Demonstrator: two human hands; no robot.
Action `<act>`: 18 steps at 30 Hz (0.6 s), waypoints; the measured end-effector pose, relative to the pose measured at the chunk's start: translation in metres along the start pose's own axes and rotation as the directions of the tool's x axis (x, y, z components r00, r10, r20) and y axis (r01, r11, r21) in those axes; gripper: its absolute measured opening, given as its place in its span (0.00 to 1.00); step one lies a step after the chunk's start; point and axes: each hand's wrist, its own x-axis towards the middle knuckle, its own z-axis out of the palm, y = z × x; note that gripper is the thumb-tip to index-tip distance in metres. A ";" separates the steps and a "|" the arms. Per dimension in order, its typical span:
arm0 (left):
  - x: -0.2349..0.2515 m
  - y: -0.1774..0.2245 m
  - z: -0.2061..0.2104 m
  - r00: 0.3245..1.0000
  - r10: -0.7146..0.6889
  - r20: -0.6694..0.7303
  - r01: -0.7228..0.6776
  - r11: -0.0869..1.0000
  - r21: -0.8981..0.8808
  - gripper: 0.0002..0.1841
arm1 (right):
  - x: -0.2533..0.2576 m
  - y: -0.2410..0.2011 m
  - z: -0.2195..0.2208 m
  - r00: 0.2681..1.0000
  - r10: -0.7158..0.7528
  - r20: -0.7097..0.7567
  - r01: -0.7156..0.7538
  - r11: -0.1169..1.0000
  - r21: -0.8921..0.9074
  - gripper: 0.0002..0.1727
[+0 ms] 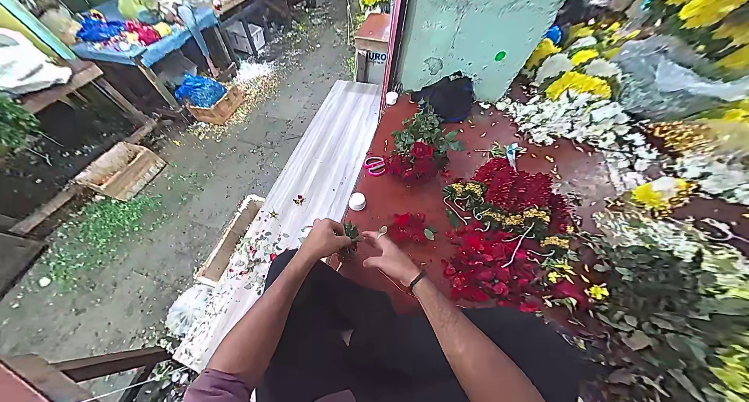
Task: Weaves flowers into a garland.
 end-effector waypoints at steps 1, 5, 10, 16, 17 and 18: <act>-0.003 0.006 -0.009 1.000 -0.008 0.002 0.008 1.000 0.003 0.12 | -0.002 0.000 0.008 0.998 -0.011 0.061 0.010 1.000 0.029 0.54; -0.014 0.027 -0.046 0.996 -0.081 -0.028 0.082 0.995 0.048 0.12 | 0.000 -0.013 0.012 0.994 -0.100 -0.039 0.100 0.995 0.006 0.34; -0.024 0.050 -0.068 0.997 -0.079 -0.017 0.080 0.950 0.301 0.13 | -0.018 -0.051 -0.015 0.942 -0.325 -0.078 0.319 0.944 -0.084 0.09; -0.079 0.157 -0.052 0.891 0.053 0.451 -0.341 0.735 0.586 0.11 | -0.039 -0.079 -0.050 0.846 -0.524 -0.099 0.533 0.828 0.175 0.05; -0.083 0.171 -0.055 0.837 0.171 0.519 -0.451 0.753 0.479 0.09 | -0.038 -0.078 -0.056 0.851 -0.512 -0.118 0.524 0.806 0.274 0.04; -0.081 0.179 -0.057 0.776 0.336 0.534 -0.553 0.770 0.318 0.07 | -0.039 -0.074 -0.058 0.867 -0.475 -0.147 0.494 0.786 0.372 0.04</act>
